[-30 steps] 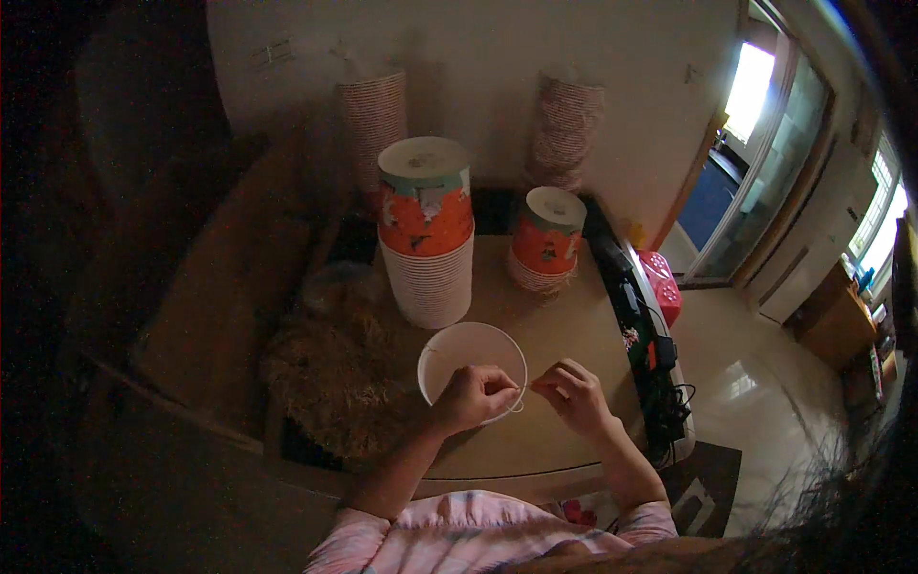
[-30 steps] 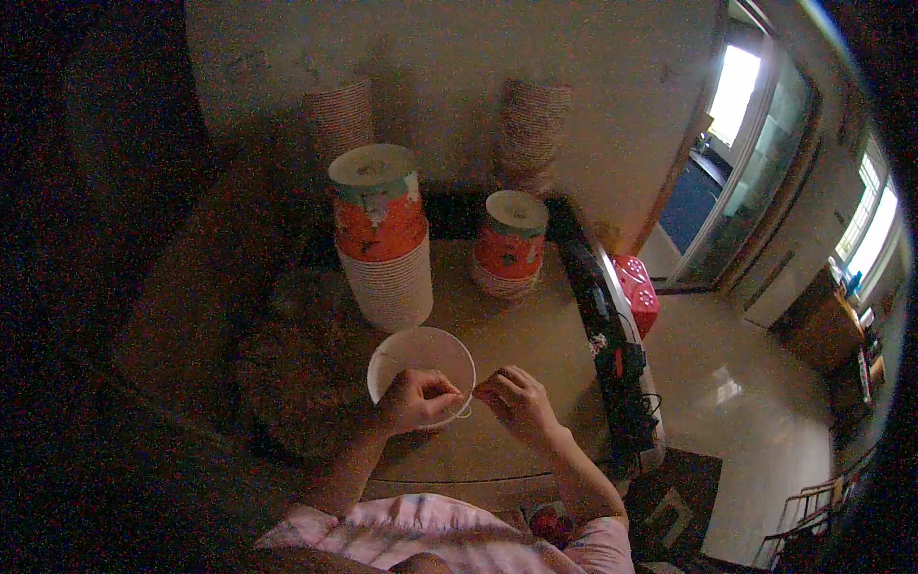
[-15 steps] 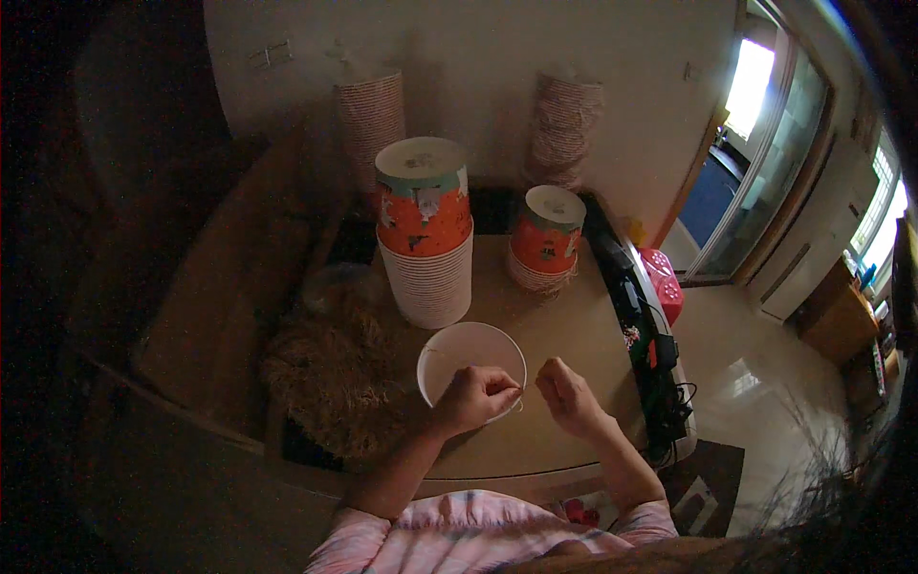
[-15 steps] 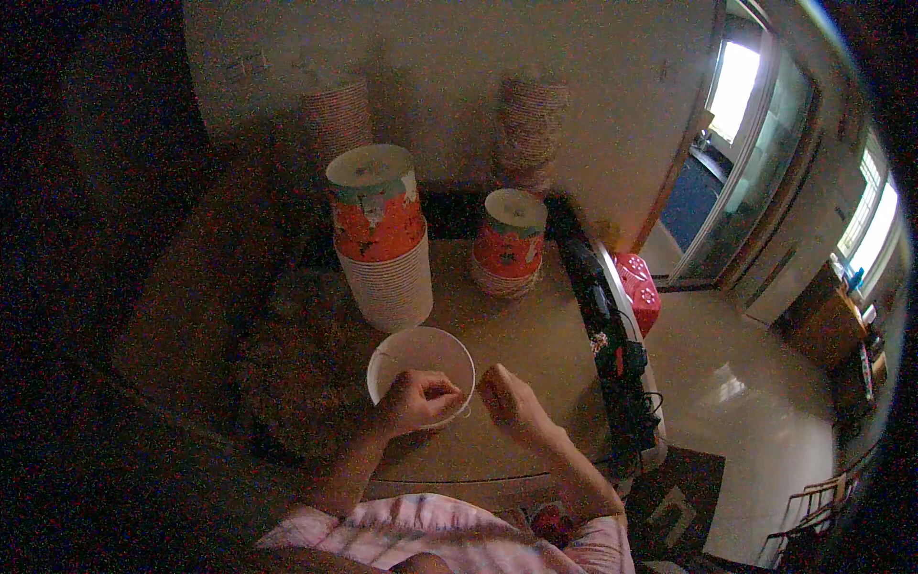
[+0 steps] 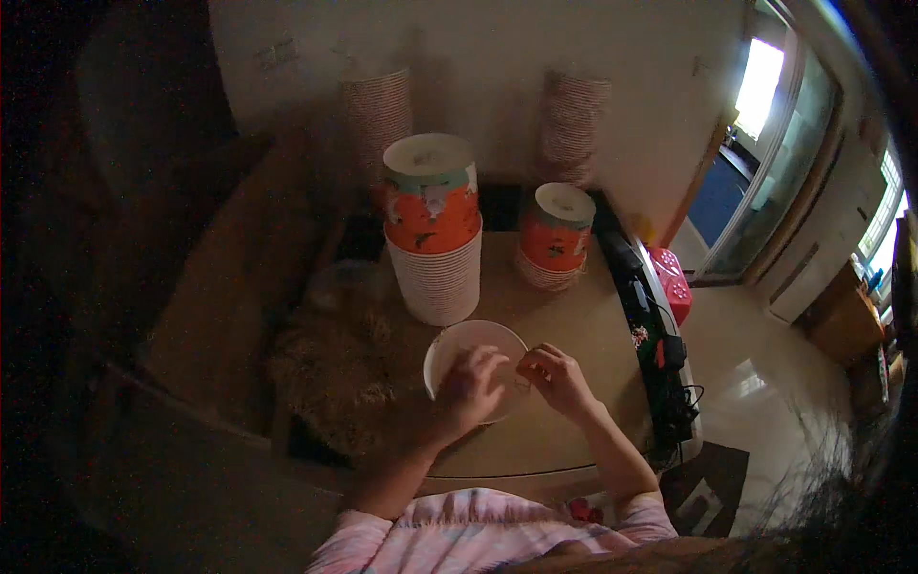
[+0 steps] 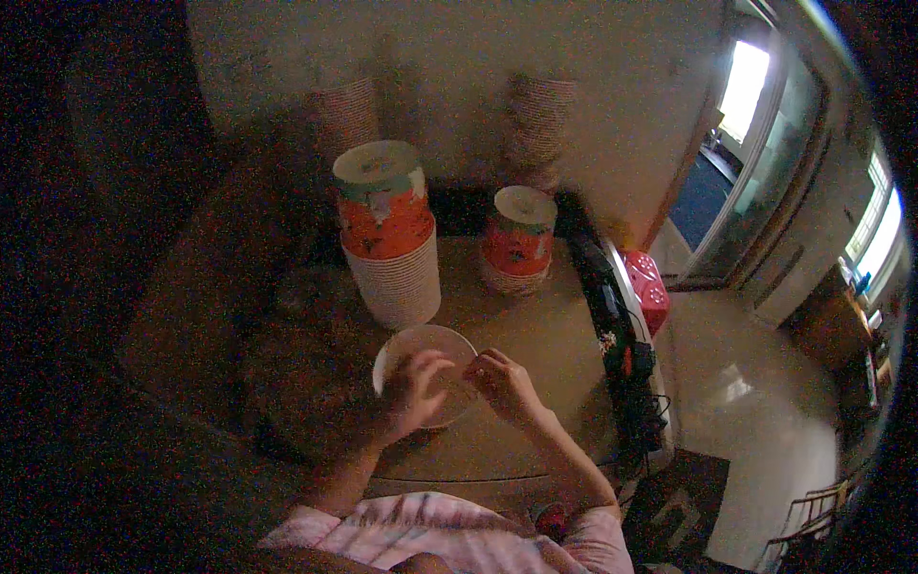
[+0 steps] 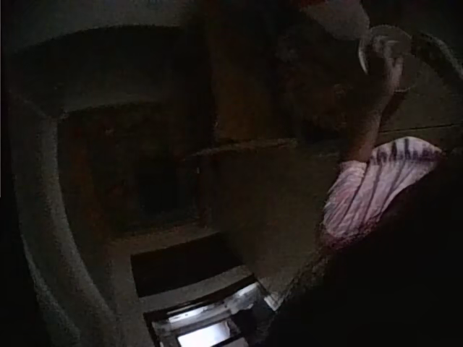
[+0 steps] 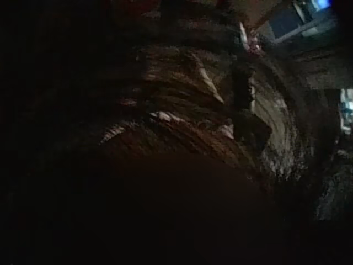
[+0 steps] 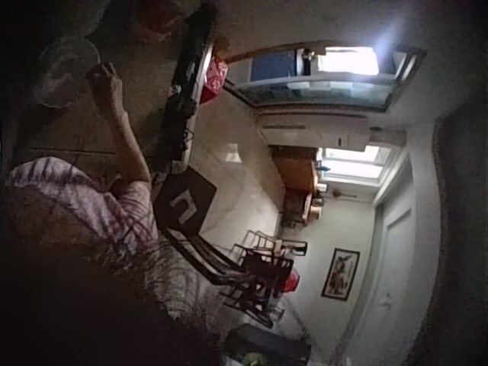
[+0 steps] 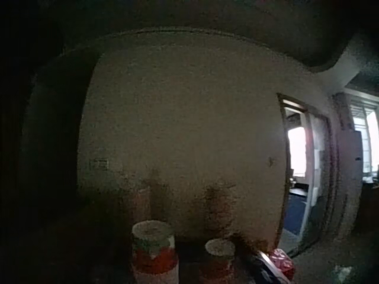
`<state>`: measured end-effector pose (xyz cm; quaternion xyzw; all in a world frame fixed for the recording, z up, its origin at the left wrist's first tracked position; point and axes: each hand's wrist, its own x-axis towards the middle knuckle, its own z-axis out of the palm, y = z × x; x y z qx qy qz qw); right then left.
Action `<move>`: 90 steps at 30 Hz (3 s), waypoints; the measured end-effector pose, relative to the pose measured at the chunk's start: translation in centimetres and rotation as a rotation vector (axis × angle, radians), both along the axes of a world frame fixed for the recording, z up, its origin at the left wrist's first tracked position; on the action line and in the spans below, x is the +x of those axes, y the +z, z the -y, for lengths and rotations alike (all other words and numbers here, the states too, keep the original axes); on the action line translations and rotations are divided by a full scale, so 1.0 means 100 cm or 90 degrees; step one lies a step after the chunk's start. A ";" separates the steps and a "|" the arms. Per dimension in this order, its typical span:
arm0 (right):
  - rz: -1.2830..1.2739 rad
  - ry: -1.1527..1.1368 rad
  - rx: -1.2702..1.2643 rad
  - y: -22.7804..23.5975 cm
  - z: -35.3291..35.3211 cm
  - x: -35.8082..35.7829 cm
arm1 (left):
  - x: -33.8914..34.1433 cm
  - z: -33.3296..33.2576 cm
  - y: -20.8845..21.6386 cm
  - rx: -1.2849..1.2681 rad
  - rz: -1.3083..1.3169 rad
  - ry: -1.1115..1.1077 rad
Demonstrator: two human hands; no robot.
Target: Tying decorative strings into pre-made holes on the rims of paper buckets for packaging.
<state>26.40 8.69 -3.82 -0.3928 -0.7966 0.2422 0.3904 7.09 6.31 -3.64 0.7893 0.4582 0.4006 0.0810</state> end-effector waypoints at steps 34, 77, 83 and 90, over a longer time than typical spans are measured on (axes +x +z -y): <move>-0.156 -0.053 -0.060 -0.029 0.023 -0.006 | 0.010 -0.005 -0.007 -0.216 0.020 -0.143; -0.265 -0.229 -0.036 -0.046 0.040 -0.030 | 0.004 -0.006 -0.001 -0.379 0.240 -0.137; -0.280 -0.240 -0.021 -0.049 0.040 -0.033 | 0.004 -0.003 0.003 -0.400 0.189 -0.170; -0.337 -0.227 -0.055 -0.040 0.042 -0.038 | 0.008 -0.004 -0.001 -0.384 0.305 -0.096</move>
